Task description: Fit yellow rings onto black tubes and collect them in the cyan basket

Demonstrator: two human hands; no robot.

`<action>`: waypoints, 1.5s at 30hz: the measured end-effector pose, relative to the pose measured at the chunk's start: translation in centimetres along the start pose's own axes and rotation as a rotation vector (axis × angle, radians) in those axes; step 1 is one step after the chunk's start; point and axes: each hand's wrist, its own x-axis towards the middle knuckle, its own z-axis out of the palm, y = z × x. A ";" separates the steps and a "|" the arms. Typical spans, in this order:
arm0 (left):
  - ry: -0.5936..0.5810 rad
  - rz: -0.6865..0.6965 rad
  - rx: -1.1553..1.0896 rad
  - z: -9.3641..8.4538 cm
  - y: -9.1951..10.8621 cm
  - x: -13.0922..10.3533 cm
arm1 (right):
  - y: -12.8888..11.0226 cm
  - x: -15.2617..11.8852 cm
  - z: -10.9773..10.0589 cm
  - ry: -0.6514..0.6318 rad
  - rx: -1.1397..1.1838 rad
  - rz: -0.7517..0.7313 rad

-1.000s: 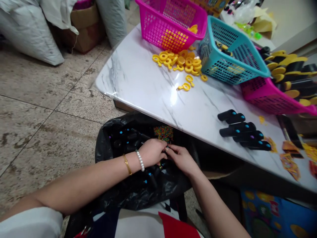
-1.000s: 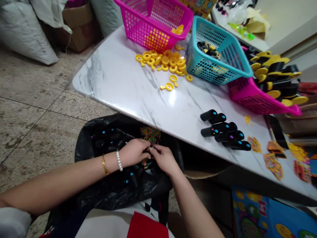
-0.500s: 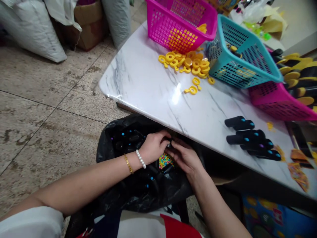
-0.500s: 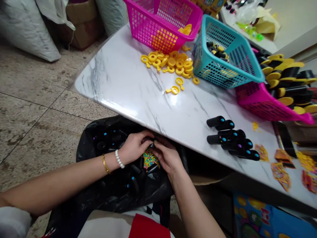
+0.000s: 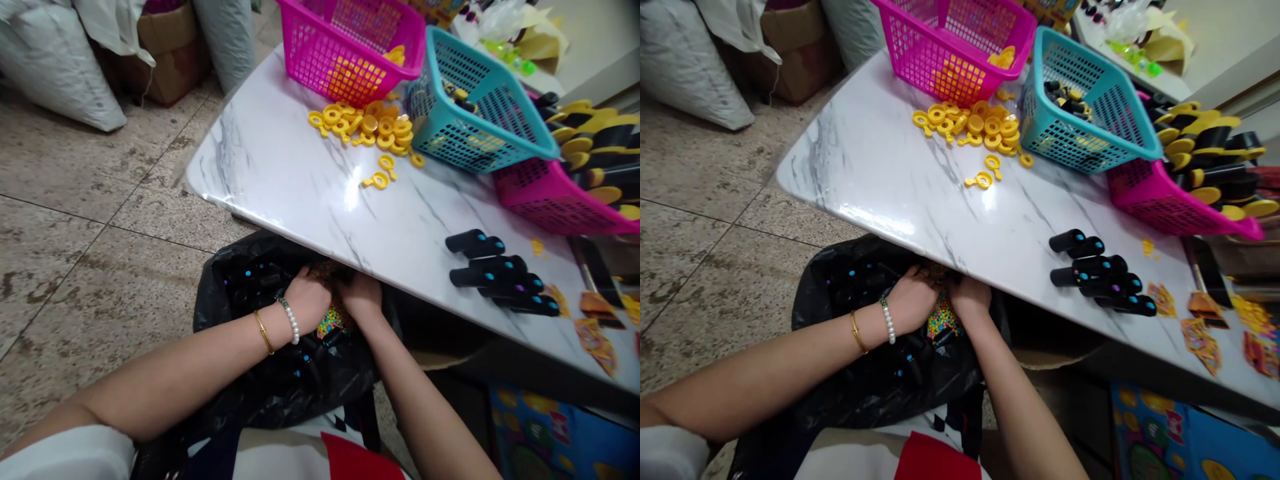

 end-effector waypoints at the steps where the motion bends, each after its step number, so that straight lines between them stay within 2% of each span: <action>1: 0.001 0.001 0.006 0.0 0.1 0.0 | -0.1 0.2 0.2 0.021 0.036 -0.008; 3: 0.021 -0.015 0.011 -0.2 0.1 -0.2 | 0.0 -0.1 0.3 0.061 0.208 -0.002; 6: 0.033 -0.032 0.004 -0.8 -0.1 -0.5 | 0.8 -2.2 0.2 0.152 0.697 0.038; 8: 0.023 -0.026 0.009 -1.1 -0.1 -0.7 | 1.4 -3.9 0.0 0.231 0.986 0.007; 11: 0.007 0.001 0.031 -1.0 0.1 -0.6 | 1.9 -5.4 -0.2 0.266 1.153 -0.083; 15: 0.014 0.051 0.040 -0.7 0.8 -0.4 | 2.3 -5.9 -1.1 0.260 1.041 -0.160; 20: 0.016 0.070 0.029 -0.6 1.2 -0.7 | 2.3 -7.0 -2.9 0.323 0.669 -0.245; 23: -0.025 0.069 0.038 -0.6 1.3 -0.9 | 2.1 -6.5 -2.7 0.143 0.330 -0.134; 26: -0.096 0.115 0.031 -0.3 1.5 -0.9 | 1.6 -3.7 -1.3 -0.050 0.105 -0.032; 29: -0.118 0.129 0.027 -0.2 1.7 -0.8 | 0.7 -0.4 0.1 -0.060 0.106 0.000; 32: -0.096 0.119 0.030 -0.3 1.6 -0.9 | 0.2 0.4 0.3 0.008 0.164 -0.025; 35: -0.070 0.118 0.024 -0.7 1.2 -1.3 | 0.8 -1.6 -0.2 0.087 0.259 -0.070; 40: -0.028 0.108 0.003 -1.2 0.9 -1.7 | 2.0 -5.2 -0.7 0.358 0.661 -0.177; 45: -0.020 0.130 -0.005 -1.1 1.5 -1.7 | 1.7 -6.1 -1.9 0.380 0.685 -0.247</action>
